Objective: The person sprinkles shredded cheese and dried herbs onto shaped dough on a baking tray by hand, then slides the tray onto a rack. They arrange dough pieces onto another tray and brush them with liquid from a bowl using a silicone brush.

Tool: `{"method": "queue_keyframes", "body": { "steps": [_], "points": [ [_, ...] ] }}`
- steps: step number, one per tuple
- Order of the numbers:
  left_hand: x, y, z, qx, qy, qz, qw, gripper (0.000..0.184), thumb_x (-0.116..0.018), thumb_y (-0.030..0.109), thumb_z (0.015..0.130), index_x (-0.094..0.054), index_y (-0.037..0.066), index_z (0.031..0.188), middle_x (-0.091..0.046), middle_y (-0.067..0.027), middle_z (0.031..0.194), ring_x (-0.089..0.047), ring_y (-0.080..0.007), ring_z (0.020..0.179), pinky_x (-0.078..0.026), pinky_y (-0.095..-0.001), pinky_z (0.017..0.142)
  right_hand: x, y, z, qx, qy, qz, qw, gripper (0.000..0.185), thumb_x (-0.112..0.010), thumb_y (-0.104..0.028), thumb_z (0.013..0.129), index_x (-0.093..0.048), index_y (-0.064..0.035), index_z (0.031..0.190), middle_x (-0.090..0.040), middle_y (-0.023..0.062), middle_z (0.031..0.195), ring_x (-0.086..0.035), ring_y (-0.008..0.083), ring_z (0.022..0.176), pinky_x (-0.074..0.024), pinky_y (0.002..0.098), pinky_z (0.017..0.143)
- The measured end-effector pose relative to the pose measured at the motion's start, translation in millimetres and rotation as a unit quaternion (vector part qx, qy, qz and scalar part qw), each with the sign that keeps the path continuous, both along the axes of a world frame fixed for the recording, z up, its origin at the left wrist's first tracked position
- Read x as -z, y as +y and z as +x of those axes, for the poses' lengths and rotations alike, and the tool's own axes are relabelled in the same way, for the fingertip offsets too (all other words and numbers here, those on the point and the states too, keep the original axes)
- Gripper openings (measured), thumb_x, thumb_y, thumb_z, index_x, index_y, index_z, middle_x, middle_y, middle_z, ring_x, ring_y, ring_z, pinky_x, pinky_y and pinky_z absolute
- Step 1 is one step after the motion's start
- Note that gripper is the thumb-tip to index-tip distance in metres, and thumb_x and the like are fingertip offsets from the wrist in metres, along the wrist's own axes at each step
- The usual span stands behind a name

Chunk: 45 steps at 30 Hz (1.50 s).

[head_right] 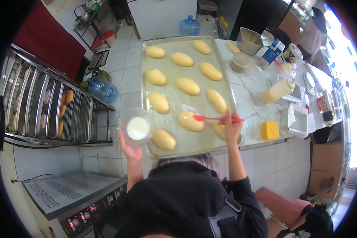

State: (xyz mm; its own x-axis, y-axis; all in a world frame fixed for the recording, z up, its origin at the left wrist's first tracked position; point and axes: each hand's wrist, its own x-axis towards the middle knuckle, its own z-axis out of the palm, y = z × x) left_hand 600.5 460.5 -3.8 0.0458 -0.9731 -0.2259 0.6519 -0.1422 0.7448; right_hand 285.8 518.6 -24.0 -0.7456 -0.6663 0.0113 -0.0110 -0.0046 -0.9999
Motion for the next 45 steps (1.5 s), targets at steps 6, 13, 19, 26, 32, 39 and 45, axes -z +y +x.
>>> {"method": "queue_keyframes", "body": {
  "steps": [6, 13, 19, 26, 32, 39, 45],
  "points": [
    [3.5, -1.4, 7.5, -0.023, -0.013, 0.011, 1.000, 0.057, -0.031, 0.049, 0.089, -0.030, 0.012, 0.133, -0.036, -0.0072, 0.132, -0.034, -0.0246, 0.122, -0.029, -0.0427, 0.099, -20.5, 23.1, -12.5, 0.032, 0.038, 0.014, 0.999, 0.033, -0.053, -0.021, 0.088, -0.049, -0.0017, 0.061, -0.056, 0.0075, 0.055, -0.053, 0.0098, 0.045, -0.0403, 0.0202, 0.044],
    [-3.6, -7.0, 1.0, -0.008, -0.004, 0.004, 1.000, 0.055, -0.028, 0.045, 0.091, -0.027, 0.009, 0.134, -0.035, -0.0090, 0.132, -0.034, -0.0238, 0.122, -0.029, -0.0400, 0.100, 8.4, -29.6, 58.7, -0.094, 0.085, -0.056, 0.990, 0.023, -0.054, -0.011, 0.086, -0.048, 0.0007, 0.067, -0.058, 0.0101, 0.062, -0.058, 0.0133, 0.053, -0.0479, 0.0235, 0.049],
    [-6.6, -8.3, -5.7, 0.003, -0.005, 0.009, 1.000, 0.055, -0.029, 0.045, 0.091, -0.030, 0.010, 0.133, -0.036, -0.0075, 0.132, -0.034, -0.0237, 0.122, -0.028, -0.0393, 0.100, -9.5, -20.4, 78.4, -0.211, 0.344, -0.072, 0.912, 0.017, -0.064, -0.004, 0.076, -0.051, -0.0013, 0.065, -0.056, 0.0074, 0.059, -0.055, 0.0159, 0.049, -0.0433, 0.0256, 0.047],
    [-0.2, -9.5, -3.6, -0.001, 0.002, 0.003, 1.000, 0.055, -0.030, 0.045, 0.091, -0.030, 0.010, 0.133, -0.036, -0.0076, 0.132, -0.035, -0.0235, 0.121, -0.030, -0.0394, 0.099, -15.5, 26.7, 43.4, -0.356, 0.431, -0.114, 0.822, 0.014, -0.066, 0.000, 0.069, -0.052, -0.0029, 0.067, -0.054, 0.0081, 0.063, -0.054, 0.0229, 0.056, -0.0425, 0.0322, 0.049],
    [-2.7, -14.1, -7.5, 0.010, 0.002, 0.012, 1.000, 0.055, -0.032, 0.045, 0.090, -0.030, 0.010, 0.132, -0.037, -0.0075, 0.131, -0.036, -0.0235, 0.120, -0.032, -0.0399, 0.098, -35.5, 60.5, 3.2, -0.311, 0.429, -0.074, 0.845, 0.012, -0.066, -0.003, 0.070, -0.054, -0.0025, 0.067, -0.056, 0.0081, 0.062, -0.055, 0.0231, 0.055, -0.0434, 0.0311, 0.050],
    [0.4, -20.1, -28.9, 0.077, 0.013, 0.005, 0.997, 0.055, -0.031, 0.044, 0.091, -0.028, 0.009, 0.133, -0.036, -0.0085, 0.131, -0.036, -0.0238, 0.121, -0.032, -0.0395, 0.098, 2.4, 44.7, 17.4, 0.007, 0.096, -0.057, 0.994, 0.027, -0.051, -0.016, 0.088, -0.051, -0.0001, 0.066, -0.059, 0.0075, 0.063, -0.056, 0.0124, 0.053, -0.0462, 0.0252, 0.052],
    [-2.6, -23.4, -48.0, 0.134, 0.021, 0.006, 0.991, 0.055, -0.031, 0.044, 0.091, -0.028, 0.007, 0.133, -0.037, -0.0089, 0.131, -0.037, -0.0234, 0.120, -0.032, -0.0389, 0.098, 26.2, 64.6, 7.7, 0.124, -0.073, -0.017, 0.989, 0.029, -0.046, -0.020, 0.091, -0.049, 0.0012, 0.072, -0.058, 0.0098, 0.064, -0.056, 0.0139, 0.053, -0.0481, 0.0248, 0.051]
  ]
}}
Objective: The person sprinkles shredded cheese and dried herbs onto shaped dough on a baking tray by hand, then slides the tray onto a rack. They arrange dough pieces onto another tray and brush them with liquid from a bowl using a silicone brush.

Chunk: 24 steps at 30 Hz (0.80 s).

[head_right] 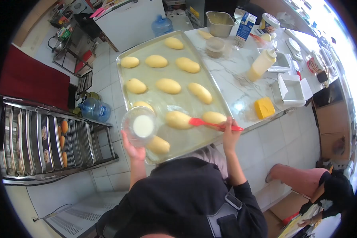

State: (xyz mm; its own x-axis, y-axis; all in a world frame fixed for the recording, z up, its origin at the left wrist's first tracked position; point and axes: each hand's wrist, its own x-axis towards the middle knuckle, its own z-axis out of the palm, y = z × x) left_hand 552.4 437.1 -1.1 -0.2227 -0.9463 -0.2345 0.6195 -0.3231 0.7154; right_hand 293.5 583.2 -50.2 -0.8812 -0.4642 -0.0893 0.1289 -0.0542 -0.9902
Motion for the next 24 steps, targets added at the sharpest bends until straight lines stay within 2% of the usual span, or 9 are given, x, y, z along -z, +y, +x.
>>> {"method": "queue_keyframes", "body": {
  "steps": [2, 5, 8, 11, 14, 17, 20, 24],
  "points": [
    [0.6, 0.1, -6.3, 0.025, -0.005, 0.002, 1.000, 0.055, -0.031, 0.044, 0.091, -0.028, 0.007, 0.132, -0.037, -0.0089, 0.131, -0.037, -0.0231, 0.119, -0.032, -0.0386, 0.099, -4.0, 16.5, -6.7, -0.007, 0.022, 0.031, 0.999, 0.029, -0.043, -0.022, 0.092, -0.046, -0.0002, 0.073, -0.056, 0.0105, 0.065, -0.056, 0.0143, 0.053, -0.0480, 0.0242, 0.049],
    [2.3, 2.0, -18.4, 0.065, -0.017, 0.007, 0.998, 0.054, -0.031, 0.044, 0.091, -0.028, 0.009, 0.132, -0.038, -0.0088, 0.130, -0.037, -0.0230, 0.119, -0.032, -0.0388, 0.099, -39.3, 22.4, -2.8, 0.045, 0.021, -0.043, 0.998, 0.034, -0.041, -0.024, 0.092, -0.047, 0.0011, 0.071, -0.057, 0.0104, 0.064, -0.056, 0.0161, 0.052, -0.0479, 0.0258, 0.052],
    [8.3, 5.1, -32.4, 0.100, -0.026, 0.002, 0.995, 0.054, -0.030, 0.045, 0.091, -0.029, 0.010, 0.132, -0.039, -0.0088, 0.129, -0.037, -0.0238, 0.119, -0.031, -0.0400, 0.099, -78.2, 17.3, 11.1, 0.047, 0.020, -0.205, 0.977, 0.036, -0.039, -0.026, 0.093, -0.046, -0.0001, 0.069, -0.057, 0.0115, 0.064, -0.056, 0.0170, 0.052, -0.0480, 0.0262, 0.052],
    [9.0, 13.3, -50.2, 0.133, -0.022, 0.013, 0.991, 0.054, -0.030, 0.044, 0.092, -0.028, 0.009, 0.132, -0.038, -0.0092, 0.130, -0.037, -0.0235, 0.120, -0.030, -0.0381, 0.100, -106.3, 0.1, 43.0, -0.046, 0.051, -0.187, 0.980, 0.034, -0.038, -0.023, 0.093, -0.045, -0.0007, 0.069, -0.058, 0.0114, 0.064, -0.056, 0.0163, 0.052, -0.0477, 0.0256, 0.053],
    [10.5, 20.4, -64.6, 0.168, -0.011, 0.035, 0.985, 0.053, -0.028, 0.043, 0.092, -0.027, 0.008, 0.132, -0.038, -0.0094, 0.130, -0.036, -0.0230, 0.121, -0.029, -0.0368, 0.100, -95.7, -10.6, 52.6, -0.132, 0.211, -0.082, 0.965, 0.032, -0.038, -0.020, 0.093, -0.046, 0.0001, 0.069, -0.059, 0.0108, 0.065, -0.057, 0.0152, 0.053, -0.0470, 0.0248, 0.053],
    [21.0, 24.3, -70.2, 0.190, 0.003, 0.028, 0.981, 0.053, -0.027, 0.042, 0.093, -0.027, 0.008, 0.133, -0.037, -0.0094, 0.131, -0.036, -0.0227, 0.121, -0.029, -0.0366, 0.100, -85.7, -8.2, 51.7, -0.162, 0.243, -0.020, 0.956, 0.035, -0.037, -0.027, 0.093, -0.045, 0.0011, 0.073, -0.058, 0.0134, 0.065, -0.056, 0.0174, 0.052, -0.0484, 0.0265, 0.053],
    [31.7, 26.0, -71.9, 0.195, 0.001, 0.030, 0.980, 0.052, -0.027, 0.041, 0.093, -0.026, 0.009, 0.133, -0.037, -0.0094, 0.131, -0.037, -0.0233, 0.120, -0.029, -0.0370, 0.100, -82.6, -0.5, 43.2, -0.092, 0.132, -0.055, 0.986, 0.035, -0.037, -0.026, 0.094, -0.044, 0.0008, 0.073, -0.057, 0.0137, 0.065, -0.056, 0.0175, 0.052, -0.0484, 0.0268, 0.052],
    [35.8, 23.3, -68.9, 0.182, 0.014, 0.030, 0.983, 0.052, -0.027, 0.042, 0.093, -0.026, 0.010, 0.134, -0.037, -0.0096, 0.131, -0.037, -0.0242, 0.120, -0.029, -0.0378, 0.100, -65.2, 23.6, 8.9, 0.065, 0.060, -0.161, 0.983, 0.034, -0.037, -0.025, 0.094, -0.044, 0.0003, 0.073, -0.057, 0.0131, 0.065, -0.055, 0.0166, 0.052, -0.0478, 0.0269, 0.051]
  ]
}}
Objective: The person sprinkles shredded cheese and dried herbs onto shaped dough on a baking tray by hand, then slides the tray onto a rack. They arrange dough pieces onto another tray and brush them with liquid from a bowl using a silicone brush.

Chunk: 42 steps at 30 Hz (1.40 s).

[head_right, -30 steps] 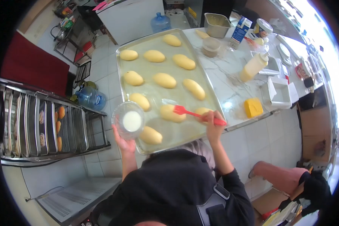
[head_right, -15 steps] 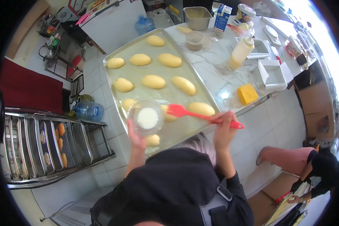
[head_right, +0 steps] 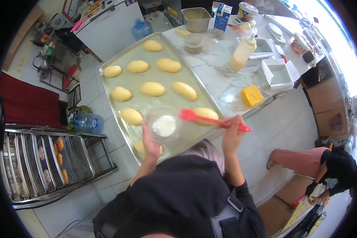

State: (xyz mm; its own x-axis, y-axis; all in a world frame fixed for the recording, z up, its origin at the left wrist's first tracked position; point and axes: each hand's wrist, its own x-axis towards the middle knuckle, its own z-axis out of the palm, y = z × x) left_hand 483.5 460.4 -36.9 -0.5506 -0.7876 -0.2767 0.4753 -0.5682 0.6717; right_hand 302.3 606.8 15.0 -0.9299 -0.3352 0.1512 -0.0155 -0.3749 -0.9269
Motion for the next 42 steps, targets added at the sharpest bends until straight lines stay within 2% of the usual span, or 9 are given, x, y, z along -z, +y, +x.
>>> {"method": "queue_keyframes", "body": {
  "steps": [5, 11, 16, 19, 26, 31, 33, 36, 42],
  "points": [
    [-10.3, -6.8, 7.2, -0.034, -0.042, 0.019, 0.998, 0.053, -0.029, 0.044, 0.092, -0.026, 0.011, 0.134, -0.035, -0.0095, 0.132, -0.037, -0.0240, 0.120, -0.030, -0.0384, 0.100, 43.4, 23.3, -11.0, 0.065, 0.056, 0.116, 0.990, 0.036, -0.038, -0.026, 0.094, -0.048, 0.0007, 0.072, -0.058, 0.0106, 0.064, -0.055, 0.0142, 0.053, -0.0468, 0.0259, 0.052],
    [-16.1, -11.5, 14.7, -0.049, -0.044, 0.008, 0.998, 0.055, -0.031, 0.045, 0.091, -0.025, 0.012, 0.135, -0.035, -0.0082, 0.133, -0.035, -0.0230, 0.121, -0.030, -0.0383, 0.100, 33.4, 61.2, -15.0, 0.114, 0.161, 0.185, 0.963, 0.039, -0.039, -0.028, 0.093, -0.048, 0.0007, 0.068, -0.059, 0.0105, 0.063, -0.056, 0.0137, 0.052, -0.0464, 0.0249, 0.052],
    [-17.1, -10.7, 15.1, -0.056, -0.050, 0.006, 0.997, 0.054, -0.031, 0.044, 0.092, -0.026, 0.011, 0.134, -0.036, -0.0081, 0.132, -0.036, -0.0224, 0.121, -0.030, -0.0376, 0.100, 49.3, 33.1, 7.2, 0.026, 0.195, 0.099, 0.976, 0.041, -0.039, -0.030, 0.093, -0.049, 0.0011, 0.069, -0.060, 0.0111, 0.066, -0.057, 0.0149, 0.054, -0.0464, 0.0255, 0.053],
    [-16.9, -8.9, 16.5, -0.053, -0.043, 0.002, 0.998, 0.054, -0.031, 0.044, 0.092, -0.027, 0.009, 0.133, -0.037, -0.0080, 0.131, -0.036, -0.0220, 0.120, -0.030, -0.0372, 0.099, 60.0, 28.3, 7.1, -0.010, 0.216, 0.161, 0.963, 0.041, -0.039, -0.030, 0.093, -0.049, 0.0010, 0.068, -0.061, 0.0111, 0.067, -0.058, 0.0150, 0.055, -0.0465, 0.0252, 0.054],
    [-32.3, -2.9, 18.0, -0.056, -0.045, 0.001, 0.997, 0.057, -0.034, 0.046, 0.091, -0.027, 0.007, 0.133, -0.036, -0.0078, 0.132, -0.035, -0.0205, 0.121, -0.028, -0.0350, 0.100, 43.8, 80.7, -20.9, 0.110, 0.233, 0.223, 0.940, 0.042, -0.038, -0.031, 0.093, -0.050, 0.0020, 0.070, -0.060, 0.0117, 0.065, -0.058, 0.0154, 0.054, -0.0467, 0.0263, 0.052],
    [-30.5, -4.3, 21.9, -0.059, -0.033, 0.001, 0.998, 0.057, -0.035, 0.045, 0.090, -0.028, 0.007, 0.133, -0.036, -0.0081, 0.131, -0.035, -0.0206, 0.120, -0.029, -0.0349, 0.100, 46.4, 44.5, -0.6, 0.053, 0.199, 0.104, 0.973, 0.041, -0.041, -0.034, 0.092, -0.053, -0.0001, 0.073, -0.061, 0.0093, 0.065, -0.057, 0.0156, 0.054, -0.0451, 0.0261, 0.053],
    [-31.2, -5.0, 21.3, -0.060, -0.027, 0.003, 0.998, 0.057, -0.035, 0.045, 0.090, -0.028, 0.007, 0.132, -0.037, -0.0083, 0.131, -0.036, -0.0207, 0.120, -0.029, -0.0350, 0.099, 47.7, 29.0, 5.3, -0.028, 0.301, 0.128, 0.944, 0.039, -0.046, -0.032, 0.090, -0.057, -0.0001, 0.069, -0.061, 0.0089, 0.066, -0.057, 0.0163, 0.054, -0.0447, 0.0264, 0.053],
    [-34.5, -6.3, 21.1, -0.067, -0.027, 0.007, 0.997, 0.057, -0.035, 0.045, 0.090, -0.028, 0.006, 0.132, -0.038, -0.0085, 0.130, -0.037, -0.0207, 0.119, -0.030, -0.0351, 0.099, 53.2, 34.8, -3.3, -0.045, 0.370, 0.191, 0.908, 0.042, -0.048, -0.034, 0.088, -0.044, -0.0046, 0.058, -0.061, 0.0084, 0.062, -0.056, 0.0165, 0.054, -0.0447, 0.0275, 0.051],
    [-35.4, -5.7, 24.2, -0.081, -0.032, 0.009, 0.996, 0.057, -0.034, 0.045, 0.091, -0.029, 0.006, 0.131, -0.039, -0.0087, 0.129, -0.038, -0.0208, 0.118, -0.032, -0.0354, 0.098, 35.8, 82.6, -37.2, 0.033, 0.334, 0.221, 0.915, 0.042, -0.050, -0.034, 0.087, -0.055, -0.0004, 0.063, -0.061, 0.0072, 0.062, -0.055, 0.0144, 0.053, -0.0434, 0.0248, 0.051]
  ]
}}
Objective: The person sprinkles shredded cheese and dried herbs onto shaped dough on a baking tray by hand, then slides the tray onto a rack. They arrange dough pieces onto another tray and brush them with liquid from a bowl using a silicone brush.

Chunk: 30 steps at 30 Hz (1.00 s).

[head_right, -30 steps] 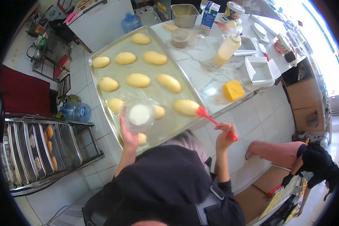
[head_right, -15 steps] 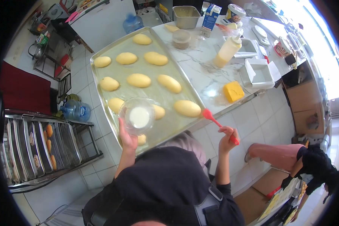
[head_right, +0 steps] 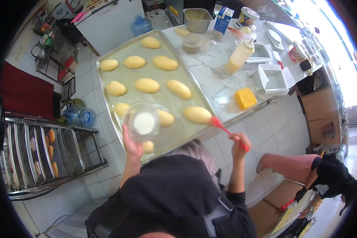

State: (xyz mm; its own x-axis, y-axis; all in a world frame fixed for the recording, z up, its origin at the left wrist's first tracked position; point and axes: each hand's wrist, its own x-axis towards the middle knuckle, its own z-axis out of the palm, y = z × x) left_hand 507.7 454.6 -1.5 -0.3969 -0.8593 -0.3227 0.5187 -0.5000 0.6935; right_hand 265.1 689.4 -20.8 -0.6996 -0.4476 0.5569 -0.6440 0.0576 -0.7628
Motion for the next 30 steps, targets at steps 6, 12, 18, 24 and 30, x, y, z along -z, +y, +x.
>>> {"method": "queue_keyframes", "body": {
  "steps": [6, 12, 18, 24, 30],
  "points": [
    [0.7, -1.4, 1.4, 0.001, 0.002, 0.001, 1.000, 0.056, -0.033, 0.045, 0.091, -0.029, 0.006, 0.131, -0.039, -0.0090, 0.129, -0.038, -0.0214, 0.119, -0.032, -0.0357, 0.098, 5.2, -56.0, 13.2, 0.003, -0.231, -0.156, 0.961, 0.037, -0.048, -0.029, 0.089, -0.051, 0.0022, 0.071, -0.059, 0.0099, 0.064, -0.057, 0.0149, 0.054, -0.0481, 0.0256, 0.051],
    [-1.1, -4.4, 2.0, -0.006, 0.008, -0.020, 1.000, 0.055, -0.032, 0.044, 0.092, -0.030, 0.006, 0.131, -0.039, -0.0091, 0.129, -0.038, -0.0220, 0.119, -0.032, -0.0368, 0.098, 17.7, -62.5, -7.1, 0.093, -0.271, -0.131, 0.949, 0.032, -0.049, -0.024, 0.089, -0.052, 0.0022, 0.071, -0.057, 0.0101, 0.061, -0.056, 0.0141, 0.050, -0.0469, 0.0245, 0.046],
    [-1.2, -8.0, 10.2, -0.033, 0.001, -0.015, 0.999, 0.054, -0.032, 0.043, 0.092, -0.029, 0.008, 0.132, -0.038, -0.0088, 0.130, -0.038, -0.0222, 0.119, -0.032, -0.0376, 0.098, -4.1, -27.9, -18.9, 0.143, -0.251, -0.119, 0.950, 0.035, -0.048, -0.025, 0.090, -0.051, 0.0024, 0.069, -0.056, 0.0099, 0.057, -0.054, 0.0141, 0.045, -0.0457, 0.0240, 0.042],
    [-4.7, -13.6, 12.5, -0.048, 0.022, -0.019, 0.998, 0.054, -0.033, 0.044, 0.091, -0.029, 0.008, 0.131, -0.039, -0.0083, 0.129, -0.039, -0.0216, 0.118, -0.034, -0.0366, 0.097, 11.4, -42.6, -5.8, 0.108, -0.270, -0.155, 0.944, 0.038, -0.044, -0.025, 0.092, -0.047, 0.0006, 0.064, -0.054, 0.0096, 0.056, -0.054, 0.0148, 0.045, -0.0454, 0.0248, 0.042],
    [-2.2, -16.0, 19.4, -0.072, 0.021, -0.033, 0.997, 0.055, -0.032, 0.046, 0.091, -0.030, 0.008, 0.131, -0.039, -0.0074, 0.128, -0.040, -0.0207, 0.117, -0.034, -0.0362, 0.096, -0.2, -26.9, -14.8, 0.121, -0.231, -0.165, 0.951, 0.036, -0.043, -0.024, 0.092, -0.049, 0.0012, 0.066, -0.055, 0.0103, 0.058, -0.053, 0.0140, 0.046, -0.0449, 0.0249, 0.043]
  ]
}}
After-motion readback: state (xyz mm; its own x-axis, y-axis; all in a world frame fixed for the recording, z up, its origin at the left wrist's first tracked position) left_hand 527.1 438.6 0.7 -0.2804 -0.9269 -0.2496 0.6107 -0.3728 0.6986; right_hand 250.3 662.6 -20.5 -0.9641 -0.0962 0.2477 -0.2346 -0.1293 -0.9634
